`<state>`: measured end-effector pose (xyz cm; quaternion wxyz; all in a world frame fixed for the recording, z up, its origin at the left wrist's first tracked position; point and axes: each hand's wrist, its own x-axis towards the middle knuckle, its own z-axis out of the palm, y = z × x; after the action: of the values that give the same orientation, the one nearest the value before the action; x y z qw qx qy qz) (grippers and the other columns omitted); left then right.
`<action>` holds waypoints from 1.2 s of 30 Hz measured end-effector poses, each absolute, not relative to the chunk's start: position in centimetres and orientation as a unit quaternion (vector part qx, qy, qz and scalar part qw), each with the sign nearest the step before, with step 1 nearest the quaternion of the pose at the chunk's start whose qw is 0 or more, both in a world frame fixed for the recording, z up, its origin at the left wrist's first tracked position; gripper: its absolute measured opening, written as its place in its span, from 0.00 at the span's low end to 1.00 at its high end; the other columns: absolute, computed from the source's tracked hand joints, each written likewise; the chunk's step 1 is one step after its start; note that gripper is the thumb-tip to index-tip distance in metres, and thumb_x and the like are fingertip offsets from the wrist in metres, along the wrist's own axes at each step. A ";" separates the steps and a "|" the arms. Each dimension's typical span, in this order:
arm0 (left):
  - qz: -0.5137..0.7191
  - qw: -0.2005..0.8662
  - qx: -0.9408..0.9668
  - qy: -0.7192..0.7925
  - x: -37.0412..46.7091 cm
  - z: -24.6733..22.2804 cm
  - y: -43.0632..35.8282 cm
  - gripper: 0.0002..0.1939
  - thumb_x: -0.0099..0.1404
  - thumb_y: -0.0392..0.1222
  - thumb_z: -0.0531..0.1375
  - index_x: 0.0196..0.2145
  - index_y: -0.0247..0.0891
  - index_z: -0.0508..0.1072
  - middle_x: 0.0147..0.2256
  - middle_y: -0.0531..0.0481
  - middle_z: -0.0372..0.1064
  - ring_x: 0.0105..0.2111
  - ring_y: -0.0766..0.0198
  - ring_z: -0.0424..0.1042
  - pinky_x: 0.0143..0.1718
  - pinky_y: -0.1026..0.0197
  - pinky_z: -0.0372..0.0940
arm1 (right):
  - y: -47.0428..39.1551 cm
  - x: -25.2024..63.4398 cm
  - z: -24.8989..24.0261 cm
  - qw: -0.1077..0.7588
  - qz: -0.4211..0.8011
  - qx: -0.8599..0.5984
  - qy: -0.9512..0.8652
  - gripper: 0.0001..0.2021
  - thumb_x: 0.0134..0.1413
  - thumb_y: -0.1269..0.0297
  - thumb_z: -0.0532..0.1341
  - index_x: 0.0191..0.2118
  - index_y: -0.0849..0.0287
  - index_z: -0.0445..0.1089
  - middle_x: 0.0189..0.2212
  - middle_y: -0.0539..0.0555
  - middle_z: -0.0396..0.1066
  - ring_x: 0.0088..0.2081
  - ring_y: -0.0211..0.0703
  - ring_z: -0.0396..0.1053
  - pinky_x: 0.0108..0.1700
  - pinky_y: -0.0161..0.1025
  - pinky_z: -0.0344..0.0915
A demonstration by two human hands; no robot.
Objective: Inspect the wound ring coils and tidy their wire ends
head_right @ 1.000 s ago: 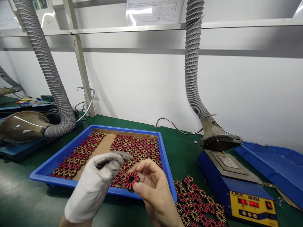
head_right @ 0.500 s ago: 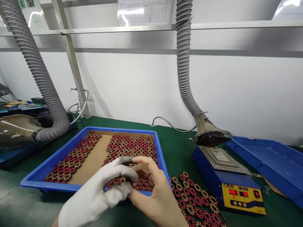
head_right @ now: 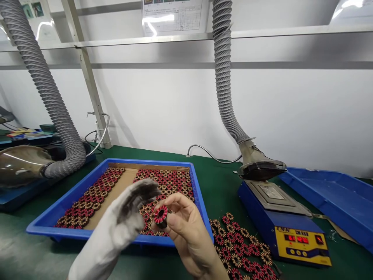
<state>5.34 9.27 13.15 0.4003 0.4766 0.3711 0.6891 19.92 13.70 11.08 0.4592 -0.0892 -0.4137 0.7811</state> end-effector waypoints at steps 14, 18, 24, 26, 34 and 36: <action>0.820 0.357 0.357 0.269 5.4 13.7 9.6 0.13 0.53 0.28 0.66 0.32 0.47 0.82 0.32 0.55 0.79 0.33 0.66 0.78 0.37 0.72 0.71 | 13.1 19.6 11.3 0.442 0.800 -0.105 -0.392 0.09 0.48 0.63 0.73 0.36 0.56 0.76 0.36 0.50 0.74 0.33 0.34 0.73 0.39 0.31 0.70; 0.664 0.441 0.485 0.360 4.8 14.1 9.4 0.20 0.50 0.24 0.65 0.37 0.45 0.82 0.39 0.51 0.79 0.29 0.68 0.76 0.28 0.74 0.69 | 13.0 19.7 11.4 0.459 0.798 -0.110 -0.375 0.10 0.49 0.62 0.73 0.37 0.55 0.76 0.36 0.49 0.74 0.34 0.33 0.73 0.38 0.28 0.69; 0.657 0.355 0.541 0.386 5.0 13.9 9.3 0.10 0.56 0.28 0.64 0.26 0.42 0.82 0.32 0.50 0.79 0.43 0.61 0.75 0.45 0.69 0.68 | 12.6 19.3 11.5 0.469 0.770 -0.140 -0.410 0.12 0.42 0.61 0.75 0.34 0.56 0.76 0.31 0.50 0.71 0.31 0.36 0.69 0.35 0.32 0.69; 0.675 0.339 0.529 0.387 4.6 13.7 9.4 0.09 0.56 0.29 0.64 0.26 0.42 0.81 0.32 0.51 0.79 0.45 0.60 0.74 0.44 0.69 0.69 | 12.6 19.2 11.7 0.470 0.761 -0.141 -0.425 0.11 0.42 0.62 0.75 0.32 0.57 0.77 0.31 0.51 0.72 0.31 0.37 0.69 0.34 0.33 0.68; 0.662 0.353 0.504 0.428 3.7 14.3 9.1 0.11 0.50 0.29 0.66 0.32 0.39 0.82 0.37 0.47 0.79 0.39 0.58 0.77 0.36 0.69 0.71 | 12.7 19.4 11.8 0.472 0.773 -0.126 -0.405 0.12 0.44 0.62 0.74 0.34 0.57 0.75 0.34 0.51 0.73 0.32 0.38 0.71 0.36 0.33 0.68; 0.622 0.373 0.525 0.446 4.3 14.5 9.0 0.10 0.50 0.30 0.66 0.31 0.38 0.81 0.38 0.46 0.78 0.39 0.58 0.76 0.37 0.68 0.70 | 12.7 19.4 11.6 0.484 0.772 -0.123 -0.394 0.12 0.43 0.62 0.74 0.34 0.57 0.75 0.35 0.51 0.72 0.34 0.38 0.70 0.37 0.34 0.69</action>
<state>4.28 9.03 14.47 0.3729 0.5246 0.4463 0.6218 19.36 12.67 11.61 0.4836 -0.1229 -0.3935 0.7721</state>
